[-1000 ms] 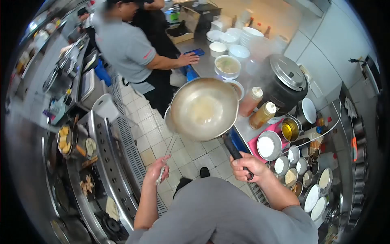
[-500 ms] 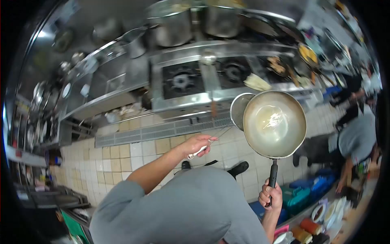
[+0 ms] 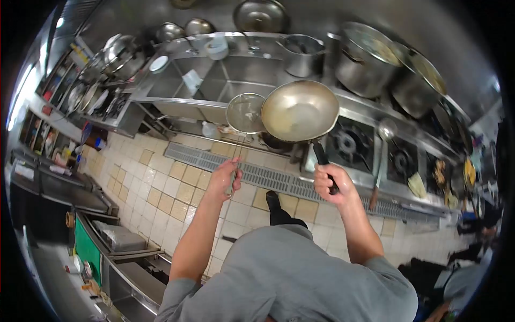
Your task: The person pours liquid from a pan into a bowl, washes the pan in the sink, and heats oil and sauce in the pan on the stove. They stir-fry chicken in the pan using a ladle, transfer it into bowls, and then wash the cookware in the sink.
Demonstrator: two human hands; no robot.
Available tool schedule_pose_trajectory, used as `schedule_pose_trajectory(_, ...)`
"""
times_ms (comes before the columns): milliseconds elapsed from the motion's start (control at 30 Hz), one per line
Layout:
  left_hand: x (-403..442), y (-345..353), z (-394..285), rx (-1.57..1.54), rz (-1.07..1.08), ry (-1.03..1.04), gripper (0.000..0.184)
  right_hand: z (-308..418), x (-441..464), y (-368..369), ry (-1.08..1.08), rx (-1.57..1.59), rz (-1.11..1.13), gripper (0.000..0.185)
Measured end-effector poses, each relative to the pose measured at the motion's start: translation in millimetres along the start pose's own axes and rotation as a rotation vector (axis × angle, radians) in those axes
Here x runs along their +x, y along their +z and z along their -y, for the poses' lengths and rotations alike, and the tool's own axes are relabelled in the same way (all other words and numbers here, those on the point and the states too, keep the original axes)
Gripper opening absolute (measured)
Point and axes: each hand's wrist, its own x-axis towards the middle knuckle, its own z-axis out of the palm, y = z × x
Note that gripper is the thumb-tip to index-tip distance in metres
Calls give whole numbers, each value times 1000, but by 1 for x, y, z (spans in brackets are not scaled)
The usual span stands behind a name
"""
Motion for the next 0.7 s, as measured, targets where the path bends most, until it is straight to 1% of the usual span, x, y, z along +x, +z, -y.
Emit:
schedule_pose_trajectory(33, 18, -12, -22, -9, -54, 35, 39, 12, 41, 16, -52, -42, -105, 25)
schedule_pose_trajectory(67, 42, -31, -44, -11, -77, 58, 39, 24, 81, 26, -88, -141, -120, 20)
schedule_pose_trajectory(100, 72, -59, -64, 108, -107, 118, 39, 34, 119, 32, -127, -236, -139, 16)
schedule_pose_trajectory(133, 103, -79, -86, 226, -133, 179, 38, 44, 158, 37, -183, -391, -209, 14)
schedule_pose_trajectory(167, 137, -93, -111, 226, -150, 193, 38, 55, 200, 36, -244, -543, -279, 13)
schedule_pose_trajectory(200, 164, -109, -129, 674, -338, 425, 39, 71, 245, 17, -259, -938, -354, 14)
schedule_pose_trajectory(233, 180, -116, -149, 902, -412, 540, 39, 70, 280, 5, -246, -929, -347, 14)
schedule_pose_trajectory(267, 196, -122, -168, 1129, -523, 649, 39, 74, 315, -3, -480, -1257, -543, 17)
schedule_pose_trajectory(300, 201, -117, -193, 1246, -584, 660, 40, 80, 343, -3, -722, -1576, -745, 20)
schedule_pose_trajectory(333, 205, -115, -208, 1360, -639, 656, 42, 85, 346, 20, -649, -1478, -790, 25)
schedule_pose_trajectory(367, 212, -117, -218, 1353, -639, 635, 42, 90, 349, 24, -628, -1486, -788, 25)
schedule_pose_trajectory(433, 232, -128, -247, 1400, -644, 664, 44, 97, 360, 26, -572, -1432, -872, 24)
schedule_pose_trajectory(467, 247, -135, -260, 1502, -681, 583, 47, 99, 365, 21, -612, -1468, -900, 25)
schedule_pose_trajectory(500, 260, -134, -276, 1507, -668, 583, 47, 102, 370, 17, -609, -1463, -912, 25)
schedule_pose_trajectory(567, 287, -132, -300, 1711, -767, 382, 50, 104, 373, 10, -584, -1384, -897, 25)
schedule_pose_trajectory(600, 320, -157, -295, 1803, -801, 380, 52, 101, 380, -5, -618, -1390, -901, 24)
schedule_pose_trajectory(633, 351, -189, -290, 1805, -775, 379, 52, 98, 380, -3, -608, -1389, -923, 24)
schedule_pose_trajectory(667, 381, -220, -288, 1911, -658, 242, 53, 96, 379, 1, -563, -1408, -956, 23)
schedule_pose_trajectory(700, 407, -234, -291, 2007, -539, 116, 53, 95, 380, 4, -529, -1428, -990, 22)
